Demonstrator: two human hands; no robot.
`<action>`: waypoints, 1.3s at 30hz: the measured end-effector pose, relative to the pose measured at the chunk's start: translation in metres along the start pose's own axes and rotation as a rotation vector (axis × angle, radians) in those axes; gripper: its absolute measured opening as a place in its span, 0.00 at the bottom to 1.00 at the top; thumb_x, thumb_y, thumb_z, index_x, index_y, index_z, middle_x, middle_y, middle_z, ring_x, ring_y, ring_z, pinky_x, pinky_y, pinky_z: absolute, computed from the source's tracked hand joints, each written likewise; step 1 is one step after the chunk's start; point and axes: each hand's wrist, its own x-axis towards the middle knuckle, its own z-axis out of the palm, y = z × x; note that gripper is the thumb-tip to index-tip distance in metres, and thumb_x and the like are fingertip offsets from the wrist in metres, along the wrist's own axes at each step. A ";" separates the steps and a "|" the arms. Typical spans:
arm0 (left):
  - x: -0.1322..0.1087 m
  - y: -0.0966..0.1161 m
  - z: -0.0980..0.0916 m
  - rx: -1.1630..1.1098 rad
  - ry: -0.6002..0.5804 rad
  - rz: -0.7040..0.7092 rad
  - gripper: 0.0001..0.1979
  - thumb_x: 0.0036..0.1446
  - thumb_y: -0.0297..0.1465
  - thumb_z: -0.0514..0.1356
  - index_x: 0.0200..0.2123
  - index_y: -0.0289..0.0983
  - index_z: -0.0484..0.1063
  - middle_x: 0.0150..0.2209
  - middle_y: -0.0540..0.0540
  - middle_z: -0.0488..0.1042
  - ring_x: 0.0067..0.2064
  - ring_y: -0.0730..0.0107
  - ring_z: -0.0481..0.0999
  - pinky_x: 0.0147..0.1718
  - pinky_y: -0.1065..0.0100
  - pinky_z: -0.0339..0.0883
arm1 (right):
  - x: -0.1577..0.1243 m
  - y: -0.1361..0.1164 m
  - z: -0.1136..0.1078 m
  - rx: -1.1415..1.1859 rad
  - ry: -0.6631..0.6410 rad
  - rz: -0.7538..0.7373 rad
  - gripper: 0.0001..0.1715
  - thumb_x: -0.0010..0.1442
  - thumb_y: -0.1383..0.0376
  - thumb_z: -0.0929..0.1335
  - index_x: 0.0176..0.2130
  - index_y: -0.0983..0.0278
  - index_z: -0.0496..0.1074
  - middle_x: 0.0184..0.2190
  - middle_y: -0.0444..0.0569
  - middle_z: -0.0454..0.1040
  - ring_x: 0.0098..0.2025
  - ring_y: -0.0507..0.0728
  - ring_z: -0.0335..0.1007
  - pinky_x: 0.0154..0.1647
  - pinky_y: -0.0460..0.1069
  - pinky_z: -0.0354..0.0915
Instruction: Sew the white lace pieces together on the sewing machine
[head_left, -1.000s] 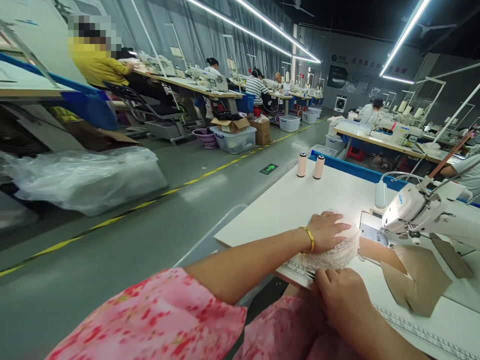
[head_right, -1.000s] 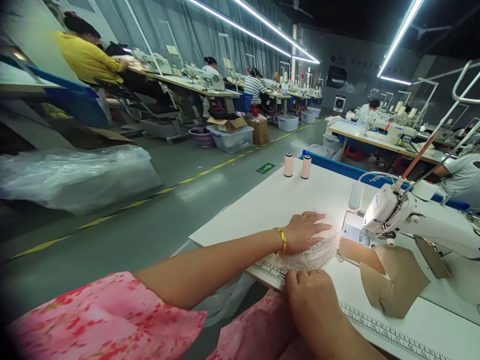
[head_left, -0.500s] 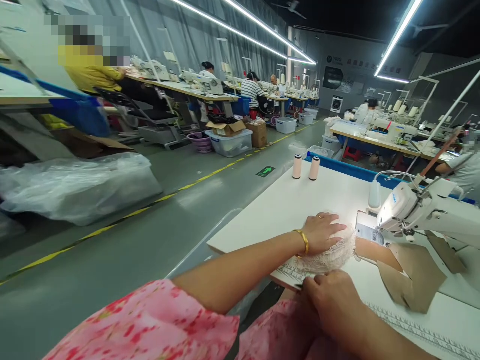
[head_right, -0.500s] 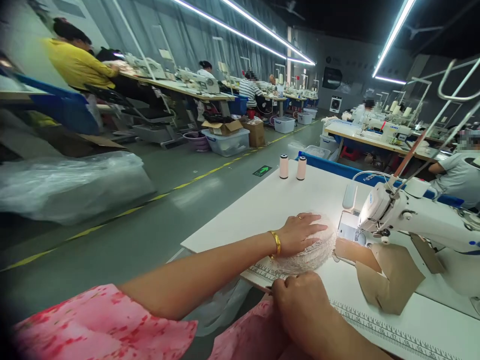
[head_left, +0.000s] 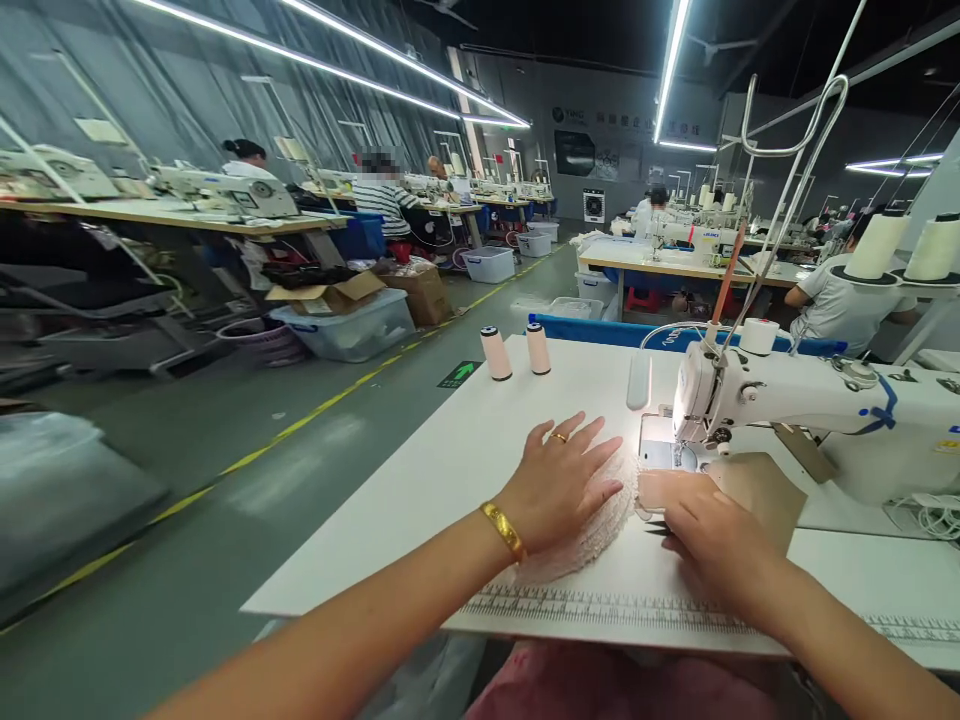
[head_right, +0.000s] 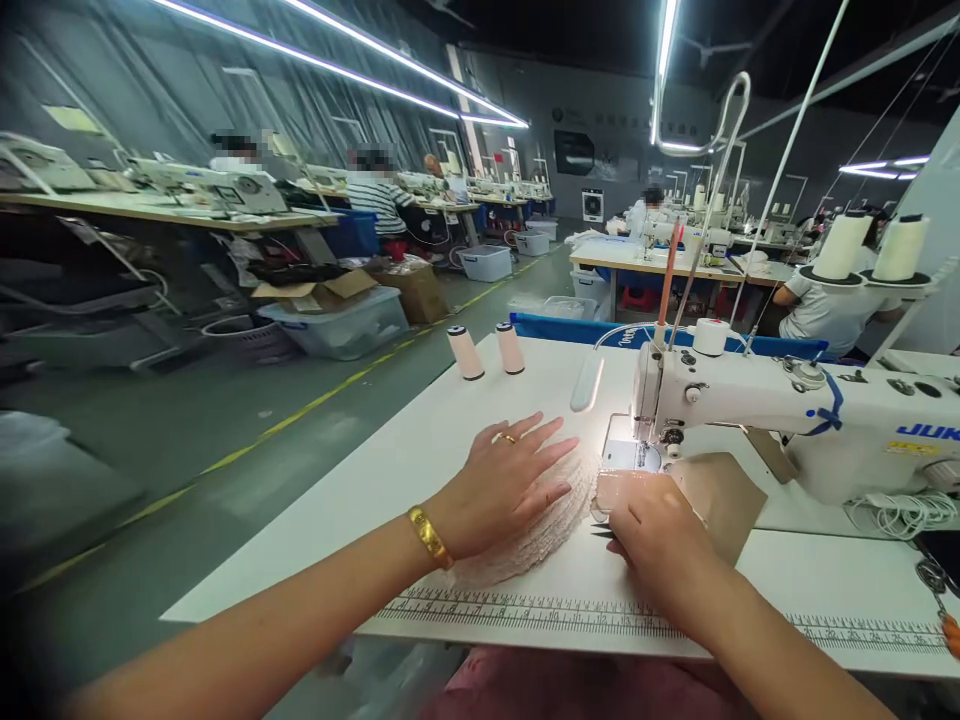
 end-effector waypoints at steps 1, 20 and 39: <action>0.001 0.002 0.004 0.007 -0.068 -0.013 0.26 0.71 0.46 0.56 0.68 0.46 0.69 0.73 0.39 0.61 0.74 0.38 0.57 0.68 0.35 0.51 | 0.004 0.001 0.001 0.002 -0.001 0.007 0.03 0.67 0.68 0.71 0.39 0.61 0.72 0.41 0.52 0.77 0.45 0.62 0.71 0.48 0.54 0.63; 0.006 -0.030 0.008 -0.426 -0.072 -0.216 0.34 0.70 0.50 0.44 0.72 0.39 0.59 0.75 0.40 0.56 0.75 0.51 0.54 0.72 0.49 0.50 | 0.035 -0.006 -0.003 0.086 -0.154 0.106 0.04 0.68 0.65 0.68 0.41 0.61 0.75 0.44 0.49 0.80 0.47 0.60 0.74 0.47 0.51 0.62; 0.012 -0.036 -0.003 -0.597 -0.325 -0.439 0.30 0.37 0.50 0.68 0.42 0.38 0.78 0.47 0.39 0.83 0.50 0.41 0.81 0.48 0.57 0.74 | -0.135 0.097 0.004 -0.172 0.027 0.674 0.18 0.73 0.56 0.61 0.39 0.59 0.75 0.33 0.50 0.80 0.35 0.62 0.77 0.33 0.51 0.61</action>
